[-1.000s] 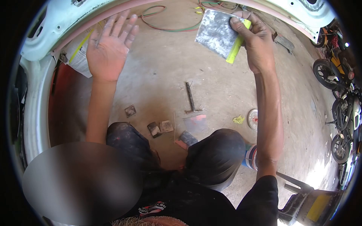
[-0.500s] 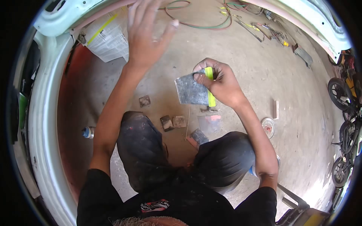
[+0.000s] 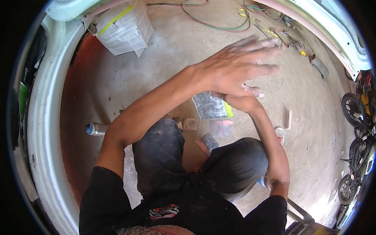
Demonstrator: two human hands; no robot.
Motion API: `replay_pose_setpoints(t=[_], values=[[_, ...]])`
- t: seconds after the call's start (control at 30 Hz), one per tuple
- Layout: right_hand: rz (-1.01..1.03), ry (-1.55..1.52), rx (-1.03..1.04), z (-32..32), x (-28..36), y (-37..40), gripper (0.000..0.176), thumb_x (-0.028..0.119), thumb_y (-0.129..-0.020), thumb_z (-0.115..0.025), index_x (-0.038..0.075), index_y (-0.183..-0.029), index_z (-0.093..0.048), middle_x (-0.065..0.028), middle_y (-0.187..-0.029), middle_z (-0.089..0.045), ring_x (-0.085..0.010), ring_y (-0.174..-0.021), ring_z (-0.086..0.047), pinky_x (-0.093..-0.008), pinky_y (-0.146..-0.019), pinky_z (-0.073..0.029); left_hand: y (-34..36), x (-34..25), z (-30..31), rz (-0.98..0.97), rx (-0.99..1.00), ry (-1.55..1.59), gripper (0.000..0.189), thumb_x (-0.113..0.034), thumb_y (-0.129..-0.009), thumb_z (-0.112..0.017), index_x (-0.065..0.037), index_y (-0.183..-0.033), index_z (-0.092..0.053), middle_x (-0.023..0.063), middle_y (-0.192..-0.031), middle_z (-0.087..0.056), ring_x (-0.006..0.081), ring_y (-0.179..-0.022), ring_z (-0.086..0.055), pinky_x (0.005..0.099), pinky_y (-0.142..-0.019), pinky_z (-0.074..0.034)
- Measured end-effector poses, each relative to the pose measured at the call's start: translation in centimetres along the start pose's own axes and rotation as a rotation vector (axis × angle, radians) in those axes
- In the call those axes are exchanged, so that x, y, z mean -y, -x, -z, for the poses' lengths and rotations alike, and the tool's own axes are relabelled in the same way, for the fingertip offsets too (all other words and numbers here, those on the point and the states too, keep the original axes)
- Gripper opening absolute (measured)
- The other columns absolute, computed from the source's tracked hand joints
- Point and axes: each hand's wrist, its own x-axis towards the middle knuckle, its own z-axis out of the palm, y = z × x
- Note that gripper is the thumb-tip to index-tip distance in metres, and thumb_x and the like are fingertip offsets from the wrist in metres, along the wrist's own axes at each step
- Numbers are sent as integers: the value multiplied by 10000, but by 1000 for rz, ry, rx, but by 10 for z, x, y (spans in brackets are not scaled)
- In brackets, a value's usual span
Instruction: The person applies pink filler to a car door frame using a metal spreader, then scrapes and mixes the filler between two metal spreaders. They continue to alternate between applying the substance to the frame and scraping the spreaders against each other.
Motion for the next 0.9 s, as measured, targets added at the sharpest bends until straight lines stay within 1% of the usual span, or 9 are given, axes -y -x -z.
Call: replay_pose_setpoints(t=[0.1,0.23,0.27,0.47,0.67,0.73,0.83,0.87,0.9], values=[[-93,-225,80,6,6,-4,145,26,-951,-705,-7,-1091,-684,-49,-1008,-703,-135,-949,-634,-323,-876,-517,10,15,25,246,-124,-249,915,-424,-825,-799,-186,-1603,-380,273,-1641,-249,440,-1506,-280,556,-1234,-247],[-60,-161,154,6,14,-10,84,-11,-931,-700,-10,-1010,-672,-5,-909,-652,-91,-860,-580,-289,-795,-488,26,42,53,498,-165,-413,1085,-246,-812,-805,18,-1628,-139,252,-1706,-29,457,-1578,-24,613,-1251,-130],[-54,-149,163,5,15,-10,86,-18,-926,-699,-9,-1008,-672,-2,-899,-644,-90,-852,-571,-287,-785,-483,32,45,53,487,-149,-424,1083,-230,-813,-796,-21,-1642,-131,143,-1732,-73,393,-1592,-56,605,-1257,-115],[-13,-85,200,5,13,-10,104,-30,-907,-695,-8,-1006,-673,-27,-891,-654,-105,-853,-580,-290,-789,-481,65,58,84,562,-141,-579,1036,-235,-821,-779,-90,-1652,-177,96,-1726,-146,397,-1583,-103,606,-1260,-119],[-16,-21,179,12,29,0,116,-24,-892,-708,-6,-1000,-668,-39,-886,-655,-117,-858,-588,-305,-798,-484,148,94,102,752,-351,-871,1051,-404,-859,-771,16,-1623,-185,289,-1678,-127,459,-1567,-79,561,-1276,-103],[21,-31,192,14,32,3,114,-24,-898,-711,-1,-1002,-669,-5,-890,-640,-93,-861,-576,-282,-780,-478,183,115,80,1157,-771,-610,1091,-397,-895,-736,154,-1575,-84,349,-1668,-54,461,-1571,-27,507,-1285,-45],[79,-27,208,13,27,2,112,-22,-900,-711,2,-1002,-671,-2,-883,-640,-91,-850,-576,-281,-769,-480,173,111,79,1388,-1079,-165,1073,-381,-934,-691,226,-1531,-37,373,-1659,-34,445,-1575,-4,451,-1290,-24],[89,-19,215,14,27,0,111,-23,-901,-711,2,-1002,-671,-1,-882,-639,-91,-848,-575,-281,-769,-481,160,105,73,1250,-934,-300,1012,-363,-956,-656,177,-1562,-51,354,-1669,-50,430,-1579,-38,423,-1293,-47],[93,-12,223,15,28,0,111,-25,-902,-711,2,-1001,-670,0,-881,-639,-90,-846,-575,-280,-768,-481,134,95,83,1098,-988,98,979,-389,-968,-635,111,-1594,-72,302,-1686,-66,393,-1584,-55,462,-1289,-63]])
